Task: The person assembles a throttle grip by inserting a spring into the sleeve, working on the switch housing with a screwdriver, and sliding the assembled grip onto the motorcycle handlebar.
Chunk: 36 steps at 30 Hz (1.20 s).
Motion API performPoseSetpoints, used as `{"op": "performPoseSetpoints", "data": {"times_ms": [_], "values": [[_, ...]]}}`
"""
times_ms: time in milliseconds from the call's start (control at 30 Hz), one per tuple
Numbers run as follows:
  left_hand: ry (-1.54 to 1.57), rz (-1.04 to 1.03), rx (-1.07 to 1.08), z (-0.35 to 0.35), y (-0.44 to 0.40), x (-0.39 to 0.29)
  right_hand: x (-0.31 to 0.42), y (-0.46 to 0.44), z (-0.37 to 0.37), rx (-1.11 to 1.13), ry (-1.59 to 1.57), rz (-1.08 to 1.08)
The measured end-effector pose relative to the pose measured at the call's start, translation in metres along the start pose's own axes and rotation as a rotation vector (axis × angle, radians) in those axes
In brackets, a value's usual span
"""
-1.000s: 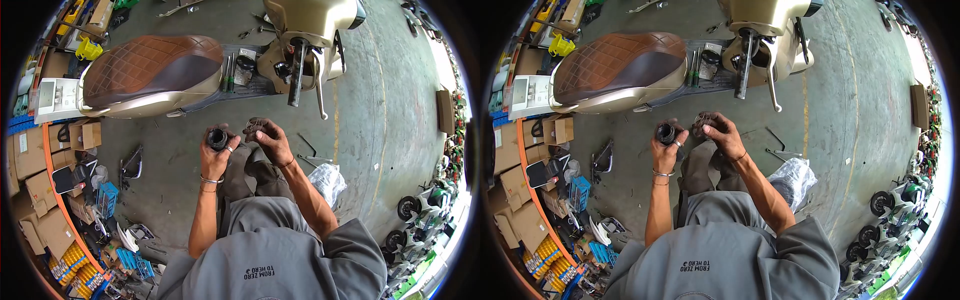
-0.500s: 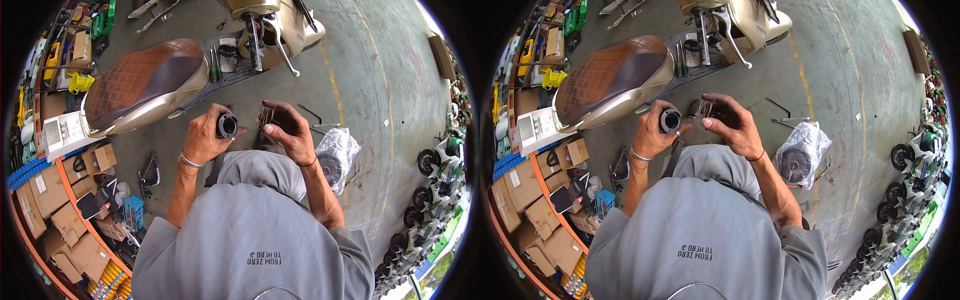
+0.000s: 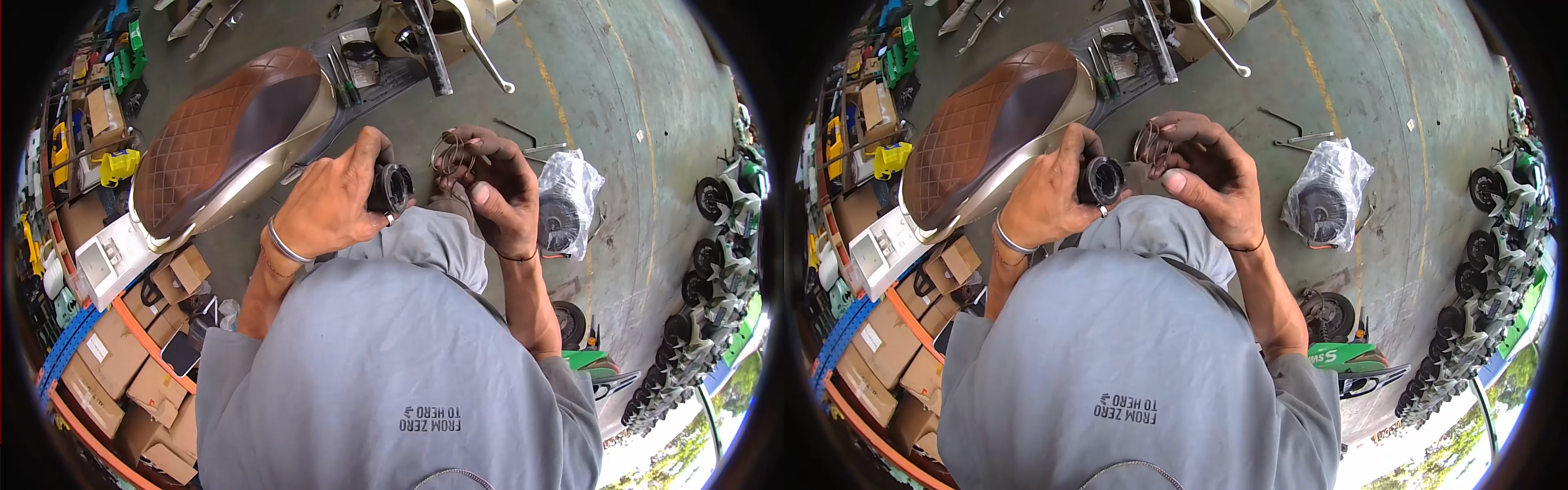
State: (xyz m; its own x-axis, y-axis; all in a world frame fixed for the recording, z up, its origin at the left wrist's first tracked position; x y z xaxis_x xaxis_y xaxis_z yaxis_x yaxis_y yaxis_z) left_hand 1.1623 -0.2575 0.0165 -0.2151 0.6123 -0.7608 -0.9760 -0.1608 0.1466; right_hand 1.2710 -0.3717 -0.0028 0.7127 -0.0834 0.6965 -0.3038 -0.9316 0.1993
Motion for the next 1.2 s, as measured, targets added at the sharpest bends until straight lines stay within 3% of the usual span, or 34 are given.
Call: {"op": "performPoseSetpoints", "data": {"times_ms": [300,500,1200], "values": [[-0.072,-0.152,0.01,0.021,-0.013,0.008,-0.02,-0.016,-0.007,-0.179,0.25,0.006],[-0.06,-0.11,0.037,0.034,-0.019,0.025,-0.023,-0.023,-0.018,-0.148,0.485,0.078],[-0.072,-0.196,0.126,0.036,-0.026,0.036,-0.018,-0.035,-0.036,-0.283,0.734,0.133]]}}
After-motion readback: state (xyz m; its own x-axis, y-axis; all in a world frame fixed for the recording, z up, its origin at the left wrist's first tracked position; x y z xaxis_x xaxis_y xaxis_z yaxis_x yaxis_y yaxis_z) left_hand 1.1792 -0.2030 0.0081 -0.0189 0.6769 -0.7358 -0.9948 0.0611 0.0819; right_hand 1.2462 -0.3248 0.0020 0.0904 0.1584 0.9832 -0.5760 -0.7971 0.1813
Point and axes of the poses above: each hand's wrist, its own y-axis away from the middle knuckle, its own z-axis out of the back of the hand, x = y × z, the point moved 10 cm from there along -y, towards the middle knuckle, and after that the axes turned 14 degrees about -z, right-handed, at the moved point
